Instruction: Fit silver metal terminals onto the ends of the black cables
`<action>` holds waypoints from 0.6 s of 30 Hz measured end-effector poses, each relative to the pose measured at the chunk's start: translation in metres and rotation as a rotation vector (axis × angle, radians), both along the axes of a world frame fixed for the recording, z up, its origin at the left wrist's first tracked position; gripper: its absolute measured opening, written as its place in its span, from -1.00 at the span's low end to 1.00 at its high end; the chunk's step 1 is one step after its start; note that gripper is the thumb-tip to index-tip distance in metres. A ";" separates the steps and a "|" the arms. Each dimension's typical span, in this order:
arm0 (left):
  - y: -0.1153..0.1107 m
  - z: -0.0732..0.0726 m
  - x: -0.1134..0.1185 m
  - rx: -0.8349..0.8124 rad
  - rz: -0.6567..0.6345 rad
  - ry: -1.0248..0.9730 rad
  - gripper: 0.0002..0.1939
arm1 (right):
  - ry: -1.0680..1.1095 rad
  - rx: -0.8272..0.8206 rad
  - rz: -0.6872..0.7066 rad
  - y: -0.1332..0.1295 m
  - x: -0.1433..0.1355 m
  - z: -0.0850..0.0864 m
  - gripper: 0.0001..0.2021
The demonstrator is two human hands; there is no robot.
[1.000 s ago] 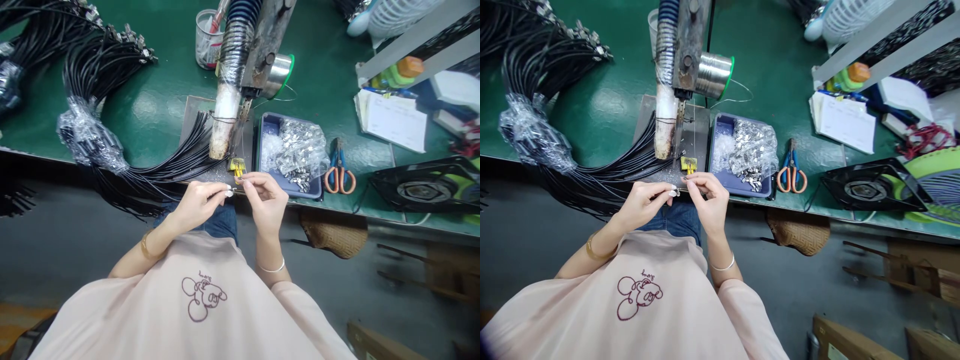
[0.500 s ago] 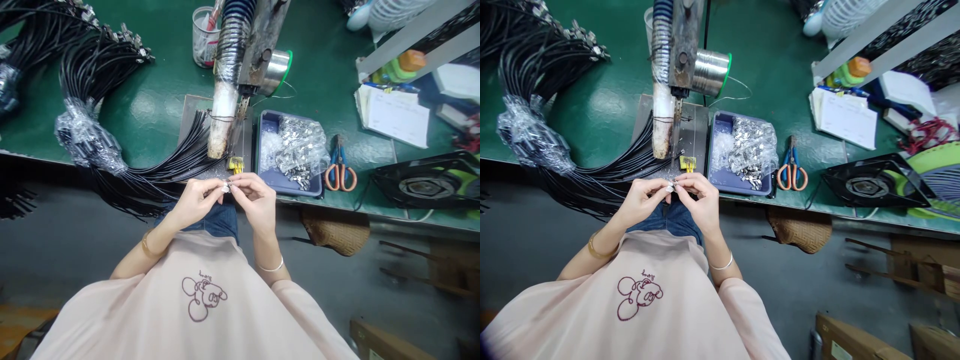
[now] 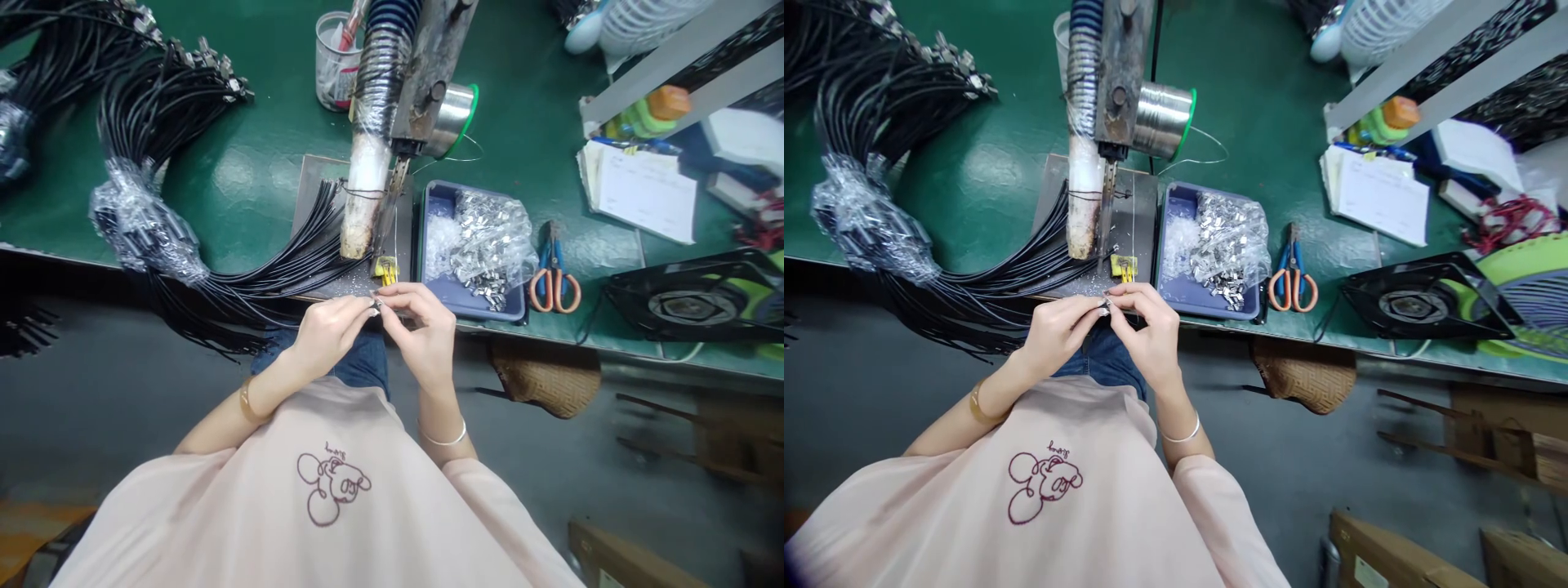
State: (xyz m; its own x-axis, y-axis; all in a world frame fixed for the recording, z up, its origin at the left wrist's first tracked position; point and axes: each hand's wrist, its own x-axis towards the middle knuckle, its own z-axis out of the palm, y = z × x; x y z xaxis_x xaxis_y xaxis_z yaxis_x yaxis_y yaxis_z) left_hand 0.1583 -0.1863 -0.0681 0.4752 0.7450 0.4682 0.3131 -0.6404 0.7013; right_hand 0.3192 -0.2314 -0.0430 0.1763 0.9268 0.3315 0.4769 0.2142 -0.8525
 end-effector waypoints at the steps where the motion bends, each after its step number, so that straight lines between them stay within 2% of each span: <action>1: -0.002 0.001 0.001 0.011 0.017 -0.031 -0.77 | 0.075 -0.020 -0.003 0.001 -0.001 -0.001 -0.90; 5: -0.006 0.003 0.003 0.051 0.056 -0.072 -0.72 | 0.351 -0.106 0.035 0.004 -0.002 -0.008 -0.87; 8: -0.005 0.006 0.004 -0.036 0.047 -0.132 -0.71 | 0.461 -0.110 0.026 0.004 -0.008 -0.013 -0.77; 12: -0.001 0.014 0.001 -0.391 -0.040 -0.239 -0.67 | 0.408 -0.036 -0.074 0.000 -0.020 -0.016 -0.84; 15: 0.004 0.020 -0.004 -0.681 -0.107 -0.345 -0.64 | 0.359 -0.035 -0.091 -0.001 -0.023 -0.017 -0.88; 18: 0.006 0.022 -0.007 -0.825 -0.122 -0.413 -0.63 | 0.368 -0.041 -0.113 0.002 -0.016 -0.017 -0.88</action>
